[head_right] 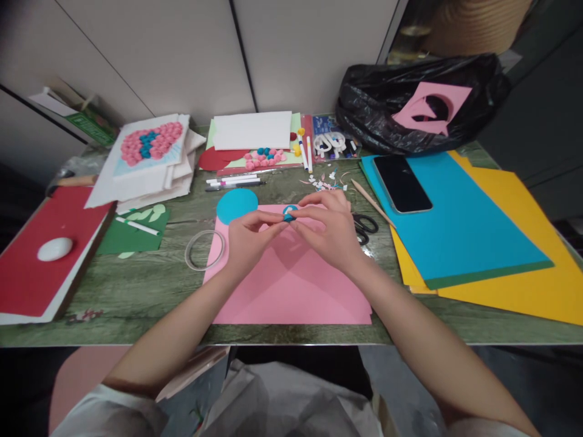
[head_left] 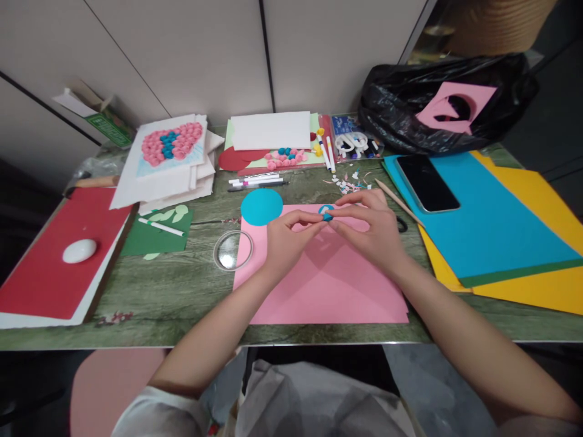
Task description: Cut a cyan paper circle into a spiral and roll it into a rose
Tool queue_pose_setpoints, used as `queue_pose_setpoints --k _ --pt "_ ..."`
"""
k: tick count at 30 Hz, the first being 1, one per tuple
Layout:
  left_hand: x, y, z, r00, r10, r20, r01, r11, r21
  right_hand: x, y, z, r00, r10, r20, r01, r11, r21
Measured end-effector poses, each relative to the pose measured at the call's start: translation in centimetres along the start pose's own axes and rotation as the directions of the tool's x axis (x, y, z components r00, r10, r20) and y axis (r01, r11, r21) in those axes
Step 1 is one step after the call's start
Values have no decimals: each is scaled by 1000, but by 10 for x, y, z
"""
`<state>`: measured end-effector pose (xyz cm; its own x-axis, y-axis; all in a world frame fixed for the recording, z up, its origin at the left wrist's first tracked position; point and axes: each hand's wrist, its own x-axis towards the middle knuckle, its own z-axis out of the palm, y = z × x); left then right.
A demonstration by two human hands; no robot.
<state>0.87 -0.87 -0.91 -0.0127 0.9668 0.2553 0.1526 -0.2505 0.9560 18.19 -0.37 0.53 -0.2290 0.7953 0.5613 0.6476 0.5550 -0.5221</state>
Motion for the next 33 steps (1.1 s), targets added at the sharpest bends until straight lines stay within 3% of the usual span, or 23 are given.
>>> queue_pose_setpoints --k 5,9,11,13,16,18,23,33 --pt "3 -1 -6 972 193 131 -223 933 283 2 4 -4 989 -71 131 89 988 -129" --pt "4 -4 -8 872 392 293 -486 761 430 1 8 -4 973 -142 183 181 959 -218" --pt "4 -4 -7 848 424 317 -528 728 438 1 10 -4 965 -172 196 216 949 -232" --pt "4 -3 -7 873 392 289 -483 775 407 1 10 -6 962 -188 199 230 949 -218" --pt "2 1 -7 957 233 174 -276 919 282 4 8 -9 969 -182 169 208 967 -150" --pt "1 5 -6 988 118 103 -135 976 173 5 6 -11 978 -158 135 173 979 -104" --pt "-2 10 -1 999 -26 20 26 999 -30 5 -3 -10 993 -93 76 95 995 -24" --pt "-6 7 4 996 -82 -38 76 985 -156 1 -8 -2 999 -33 -20 35 995 90"
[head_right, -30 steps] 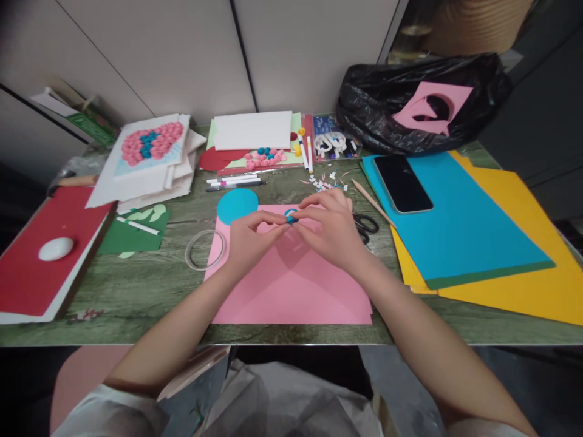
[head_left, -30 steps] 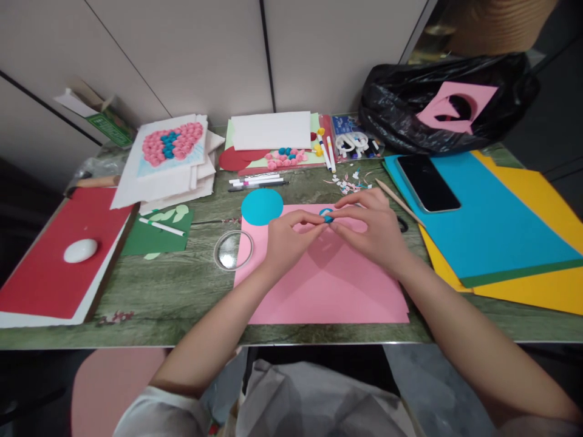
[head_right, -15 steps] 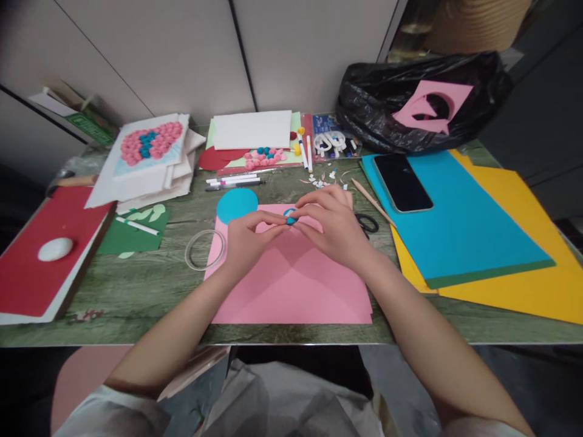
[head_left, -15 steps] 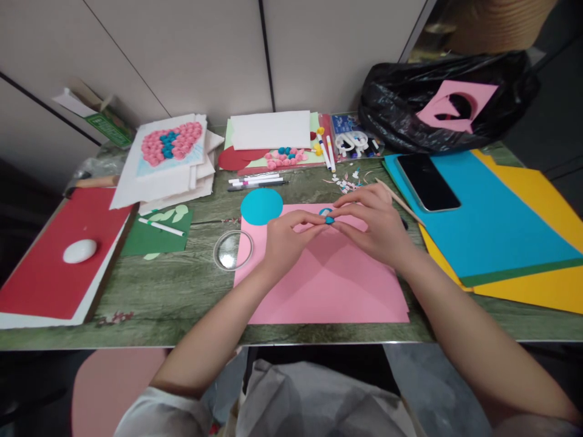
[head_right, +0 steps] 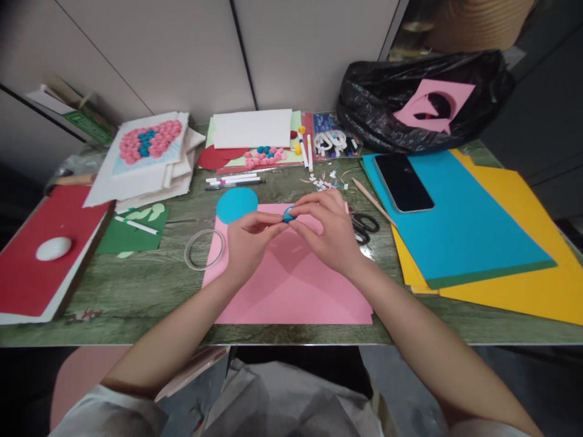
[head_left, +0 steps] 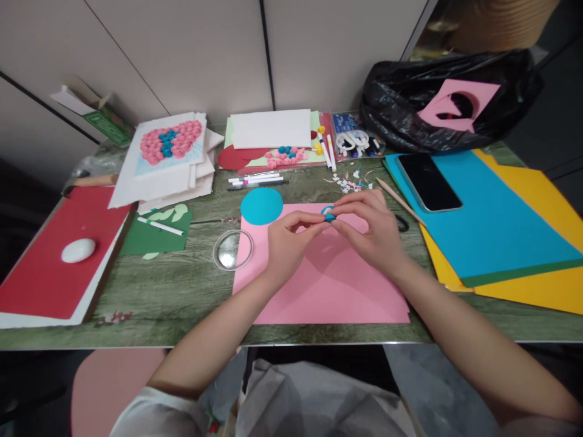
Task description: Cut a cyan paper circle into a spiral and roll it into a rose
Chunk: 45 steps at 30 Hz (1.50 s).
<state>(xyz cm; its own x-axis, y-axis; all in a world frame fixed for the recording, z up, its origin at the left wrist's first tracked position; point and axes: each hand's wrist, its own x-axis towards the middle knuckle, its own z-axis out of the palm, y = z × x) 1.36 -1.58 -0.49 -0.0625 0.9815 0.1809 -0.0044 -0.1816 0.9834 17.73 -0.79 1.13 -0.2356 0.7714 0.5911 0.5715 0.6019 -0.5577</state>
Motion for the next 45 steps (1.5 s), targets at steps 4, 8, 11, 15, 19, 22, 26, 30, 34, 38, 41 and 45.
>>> queue_pose_setpoints --k 4,8,11,15,19,22,26,30,34,38,41,45 --pt "1 -1 -2 998 44 34 -46 996 76 -1 2 -1 999 -7 36 9 998 -69" --pt "4 1 -7 972 197 131 -229 924 307 -1 7 -3 995 -51 90 69 975 -211" --pt "6 1 -11 894 363 262 -444 792 419 -1 10 -4 989 -92 114 119 959 -259" --pt "7 2 -12 841 440 315 -540 714 445 0 13 -8 978 -149 144 186 938 -294" --pt "5 5 -10 932 289 221 -348 884 313 3 9 -13 985 -125 121 147 969 -200" --pt "4 5 -8 980 141 143 -163 975 149 5 4 -16 993 -77 91 86 990 -109" --pt "4 3 -4 995 53 80 -54 999 6 5 0 -14 998 -35 61 37 999 -36" --pt "4 5 -2 998 29 61 -26 999 -39 3 1 -9 999 -2 38 1 1000 26" --pt "3 6 -1 999 18 50 -15 998 -54 1 2 -4 999 44 1 -44 994 100" --pt "2 3 -1 999 35 35 -33 998 -55 0 1 -2 999 46 -23 -44 995 85" --pt "2 2 -2 993 109 51 -109 994 -16 -1 2 -3 999 -21 -43 20 999 -25" --pt "2 4 -6 953 279 120 -293 948 122 -3 5 -4 989 -135 -64 120 973 -200"
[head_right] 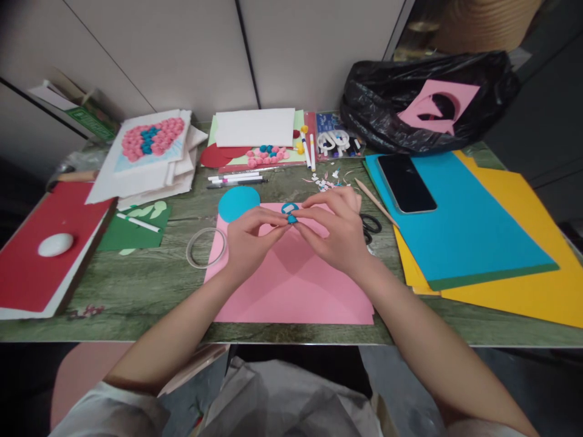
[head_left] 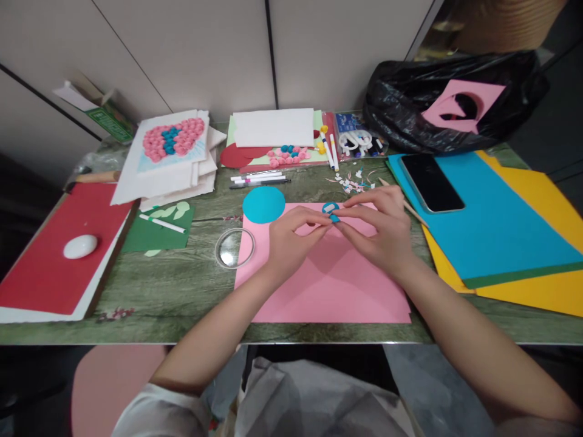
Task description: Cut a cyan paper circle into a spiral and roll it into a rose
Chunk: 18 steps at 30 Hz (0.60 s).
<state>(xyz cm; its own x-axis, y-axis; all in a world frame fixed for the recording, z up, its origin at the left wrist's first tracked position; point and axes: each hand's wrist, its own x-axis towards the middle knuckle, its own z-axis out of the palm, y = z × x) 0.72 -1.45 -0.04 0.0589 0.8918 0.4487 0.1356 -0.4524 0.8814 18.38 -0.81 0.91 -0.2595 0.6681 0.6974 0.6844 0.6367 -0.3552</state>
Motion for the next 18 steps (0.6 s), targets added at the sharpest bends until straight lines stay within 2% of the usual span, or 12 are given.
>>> queue_pose_setpoints --k 3,6,10,14,18 --pt "1 2 -1 999 32 15 -32 998 45 -1 1 0 1000 -29 -4 29 996 -81" --pt "1 2 1 994 -112 12 112 990 -80 0 0 -1 999 -47 -6 46 993 -111" --pt "1 0 8 940 -337 60 335 872 -357 0 0 -2 991 -117 -70 107 985 -131" --pt "-1 -4 13 902 -426 65 403 781 -478 -2 4 0 985 -152 -78 141 981 -134" --pt "-3 -4 14 880 -465 92 439 726 -529 -3 6 3 975 -200 -92 175 957 -231"
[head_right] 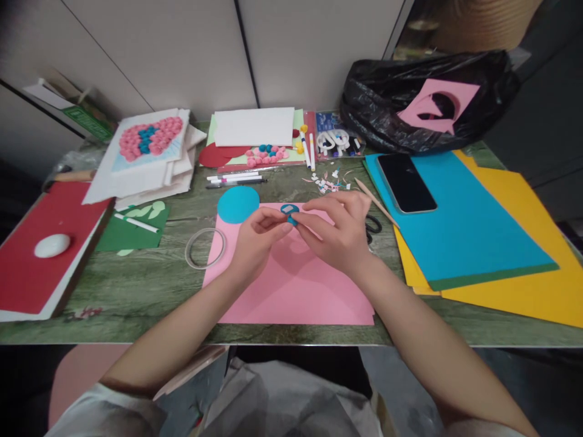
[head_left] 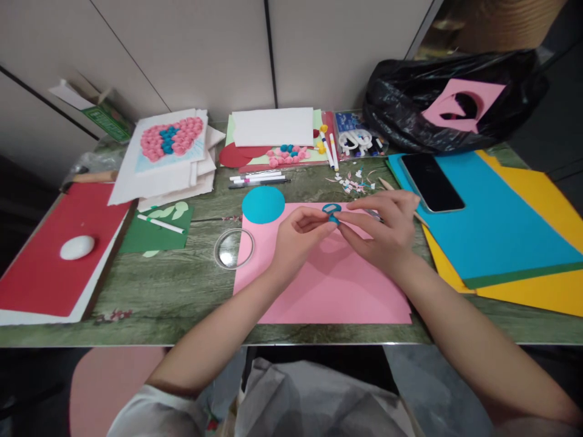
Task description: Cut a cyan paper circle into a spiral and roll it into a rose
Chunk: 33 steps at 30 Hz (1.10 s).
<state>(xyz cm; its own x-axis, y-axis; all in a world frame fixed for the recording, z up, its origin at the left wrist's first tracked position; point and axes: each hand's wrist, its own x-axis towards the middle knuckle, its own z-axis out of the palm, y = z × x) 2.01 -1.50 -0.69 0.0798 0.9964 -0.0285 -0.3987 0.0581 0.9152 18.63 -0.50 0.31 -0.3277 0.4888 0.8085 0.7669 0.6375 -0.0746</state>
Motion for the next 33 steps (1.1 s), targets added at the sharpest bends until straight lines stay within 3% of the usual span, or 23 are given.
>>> queue_pose_setpoints --k 5,18,25,33 --pt "-1 2 0 1000 -16 15 16 1000 3 1 -1 2 994 -73 -81 70 997 -42" --pt "-2 5 0 999 -54 10 54 999 -8 1 -2 3 985 -112 -135 101 991 -86" --pt "-3 4 2 995 -96 -14 95 995 -41 -2 -4 3 988 -115 -100 104 988 -112" --pt "0 3 -2 984 -143 105 145 989 -8 -1 -5 5 982 -156 -108 148 986 -78"
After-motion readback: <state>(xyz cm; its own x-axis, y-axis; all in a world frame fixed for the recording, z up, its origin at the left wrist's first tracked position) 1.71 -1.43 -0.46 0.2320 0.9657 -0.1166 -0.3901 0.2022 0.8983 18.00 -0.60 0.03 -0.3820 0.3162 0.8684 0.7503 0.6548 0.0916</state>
